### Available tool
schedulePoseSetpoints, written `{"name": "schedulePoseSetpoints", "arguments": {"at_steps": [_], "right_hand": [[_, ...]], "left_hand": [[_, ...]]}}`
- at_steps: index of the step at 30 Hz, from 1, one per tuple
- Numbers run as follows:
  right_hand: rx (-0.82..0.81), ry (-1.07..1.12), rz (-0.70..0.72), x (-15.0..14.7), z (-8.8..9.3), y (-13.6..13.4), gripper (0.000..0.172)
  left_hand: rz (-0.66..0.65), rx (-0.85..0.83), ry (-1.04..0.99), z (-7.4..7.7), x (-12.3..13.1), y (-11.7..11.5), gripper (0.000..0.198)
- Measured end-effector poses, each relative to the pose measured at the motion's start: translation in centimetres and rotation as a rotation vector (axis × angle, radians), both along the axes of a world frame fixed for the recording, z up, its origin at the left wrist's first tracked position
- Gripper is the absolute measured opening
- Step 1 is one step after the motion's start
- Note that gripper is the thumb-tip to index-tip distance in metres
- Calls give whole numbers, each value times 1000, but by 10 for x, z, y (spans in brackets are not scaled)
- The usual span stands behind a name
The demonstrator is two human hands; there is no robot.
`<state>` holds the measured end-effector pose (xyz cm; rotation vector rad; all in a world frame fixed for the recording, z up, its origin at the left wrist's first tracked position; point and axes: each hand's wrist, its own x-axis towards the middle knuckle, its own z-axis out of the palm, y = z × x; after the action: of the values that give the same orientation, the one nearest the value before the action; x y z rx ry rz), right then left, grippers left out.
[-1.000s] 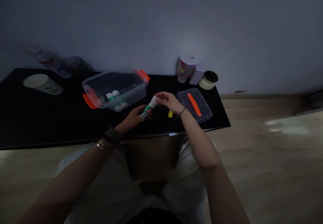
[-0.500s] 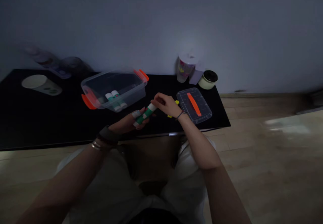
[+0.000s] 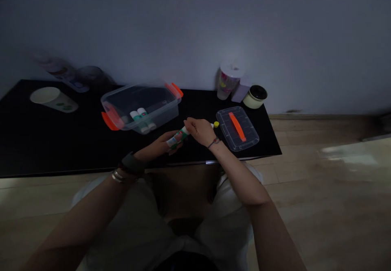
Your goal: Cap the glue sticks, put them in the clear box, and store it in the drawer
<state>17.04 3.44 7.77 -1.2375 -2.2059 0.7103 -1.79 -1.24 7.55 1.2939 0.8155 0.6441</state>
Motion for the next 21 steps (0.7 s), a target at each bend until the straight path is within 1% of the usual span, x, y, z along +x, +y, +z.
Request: {"name": "schedulePoseSetpoints", "arguments": {"at_steps": [2, 5, 7, 10, 12, 14, 16, 18, 19, 21], "right_hand": [[0, 2, -3, -2, -2, 1, 42], [-6, -23, -29, -5, -3, 3, 44], [-4, -67, -63, -8, -3, 5, 44], [-10, -155, -130, -14, -5, 7, 45], [-26, -199, -177, -19, -8, 6, 45], [-36, -209, -239, -22, -11, 4, 45], [-64, -188, -306, -23, -14, 1, 46], [-116, -143, -325, -20, -13, -2, 49], [-136, -105, -304, -18, -11, -4, 50], [-145, 9, -209, -11, -4, -7, 46]], "left_hand": [[15, 57, 49, -3, -1, 1, 59], [83, 165, 189, -9, -3, 2, 55], [149, 289, 350, -11, -2, 1, 47], [239, 457, 692, -10, 2, -3, 35], [279, 515, 894, -9, 5, -5, 34], [281, 562, 999, -8, 6, -5, 34], [250, 588, 1000, -7, 4, -3, 33], [187, 546, 893, -6, 1, -1, 31], [139, 483, 789, -4, 0, 0, 32], [29, 296, 507, 0, -3, 1, 39]]}}
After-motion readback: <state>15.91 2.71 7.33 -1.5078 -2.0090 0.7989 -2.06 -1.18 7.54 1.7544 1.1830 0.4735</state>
